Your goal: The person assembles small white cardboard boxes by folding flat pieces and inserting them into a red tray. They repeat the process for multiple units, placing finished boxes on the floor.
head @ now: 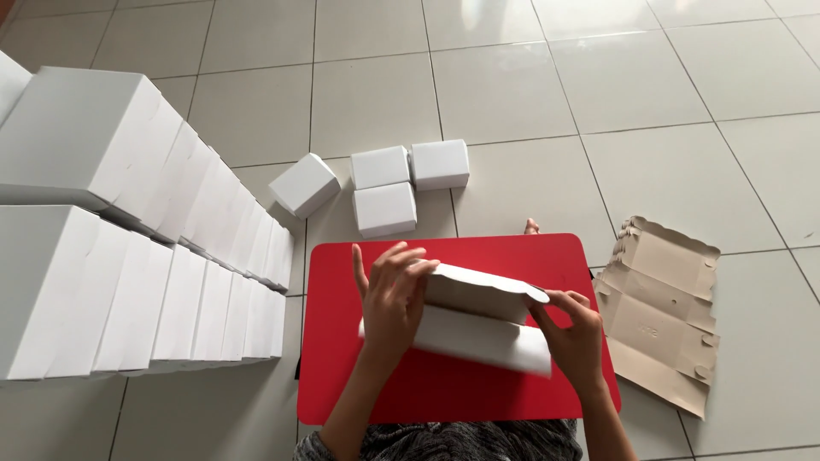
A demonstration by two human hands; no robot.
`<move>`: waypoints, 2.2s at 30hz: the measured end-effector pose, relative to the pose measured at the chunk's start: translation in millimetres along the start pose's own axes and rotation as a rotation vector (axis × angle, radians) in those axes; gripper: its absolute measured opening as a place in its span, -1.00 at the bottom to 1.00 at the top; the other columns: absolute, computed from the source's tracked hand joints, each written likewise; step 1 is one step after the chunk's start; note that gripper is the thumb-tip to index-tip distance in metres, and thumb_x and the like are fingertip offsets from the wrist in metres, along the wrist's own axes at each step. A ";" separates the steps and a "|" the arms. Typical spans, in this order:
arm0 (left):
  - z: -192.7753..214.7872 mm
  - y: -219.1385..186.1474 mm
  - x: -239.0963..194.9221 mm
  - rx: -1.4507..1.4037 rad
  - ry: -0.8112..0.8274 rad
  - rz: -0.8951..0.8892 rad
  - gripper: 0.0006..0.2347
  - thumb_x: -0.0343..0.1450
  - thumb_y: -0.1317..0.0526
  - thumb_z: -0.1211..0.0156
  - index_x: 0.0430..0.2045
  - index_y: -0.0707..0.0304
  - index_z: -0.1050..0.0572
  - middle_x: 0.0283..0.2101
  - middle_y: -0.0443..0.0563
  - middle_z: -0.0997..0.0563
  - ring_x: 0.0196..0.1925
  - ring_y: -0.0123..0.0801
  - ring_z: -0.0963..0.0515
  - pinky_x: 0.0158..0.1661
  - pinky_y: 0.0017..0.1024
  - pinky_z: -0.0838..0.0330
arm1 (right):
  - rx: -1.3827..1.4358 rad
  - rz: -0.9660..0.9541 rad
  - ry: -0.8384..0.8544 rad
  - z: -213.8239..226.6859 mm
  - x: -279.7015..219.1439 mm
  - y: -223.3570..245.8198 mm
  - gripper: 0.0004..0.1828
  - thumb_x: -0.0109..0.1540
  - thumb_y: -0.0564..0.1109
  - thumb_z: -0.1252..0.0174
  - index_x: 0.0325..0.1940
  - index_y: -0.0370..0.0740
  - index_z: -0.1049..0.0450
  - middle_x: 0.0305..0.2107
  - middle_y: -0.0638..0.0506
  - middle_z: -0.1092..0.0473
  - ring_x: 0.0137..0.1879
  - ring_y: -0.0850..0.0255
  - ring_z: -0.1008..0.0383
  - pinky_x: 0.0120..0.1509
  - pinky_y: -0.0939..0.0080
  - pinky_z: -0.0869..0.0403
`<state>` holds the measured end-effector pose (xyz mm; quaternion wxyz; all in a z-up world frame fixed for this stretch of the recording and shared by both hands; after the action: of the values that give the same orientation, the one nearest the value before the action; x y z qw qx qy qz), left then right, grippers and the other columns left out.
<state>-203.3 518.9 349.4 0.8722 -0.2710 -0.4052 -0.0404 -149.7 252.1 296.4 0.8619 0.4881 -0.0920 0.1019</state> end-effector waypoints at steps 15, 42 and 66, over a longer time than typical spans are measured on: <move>-2.5 -85.1 -29.2 -0.884 0.464 0.775 -0.63 0.35 -0.10 -0.20 -0.16 0.14 -0.55 -0.22 -0.12 -0.61 -0.15 -0.42 -0.55 -0.10 -0.41 -0.44 | -0.193 0.745 -0.264 5.3 -31.5 83.6 -0.87 0.24 -0.31 -0.27 -0.20 -0.11 -0.56 -0.33 0.08 -0.59 -0.31 0.27 -0.58 0.19 0.07 -0.28; -2.8 -66.1 -35.2 -0.606 0.179 0.239 -0.99 0.47 0.37 -0.27 -0.30 0.29 -0.60 -0.39 -0.02 -0.59 -0.43 -0.40 -0.55 -0.43 -0.49 -0.44 | 0.021 0.420 -0.111 -14.8 -44.0 70.9 -0.92 0.17 -0.23 -0.33 -0.31 -0.15 -0.54 -0.44 0.12 -0.52 -0.30 0.29 -0.49 -0.01 0.29 -0.40; -5.2 -64.7 -46.3 -0.393 0.089 0.014 -0.93 0.49 0.35 -0.27 -0.21 0.32 -0.61 -0.21 0.05 -0.72 -0.27 -0.26 -0.73 -0.34 -0.40 -0.57 | 0.047 0.368 -0.156 -25.9 -50.3 69.0 -0.92 0.19 -0.26 -0.30 -0.36 -0.18 -0.52 -0.50 0.12 -0.49 -0.33 0.29 -0.46 -0.01 0.31 -0.39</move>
<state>-249.4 454.4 341.4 0.8200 -0.4367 -0.3485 -0.1245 -214.9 304.7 327.0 0.8074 0.4895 -0.2438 0.2215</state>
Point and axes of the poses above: each hand's wrist, its own x-axis towards the middle knuckle, its own z-axis out of the back of the hand, y = z × x, the point moved 3 cm from there along x, towards the middle knuckle
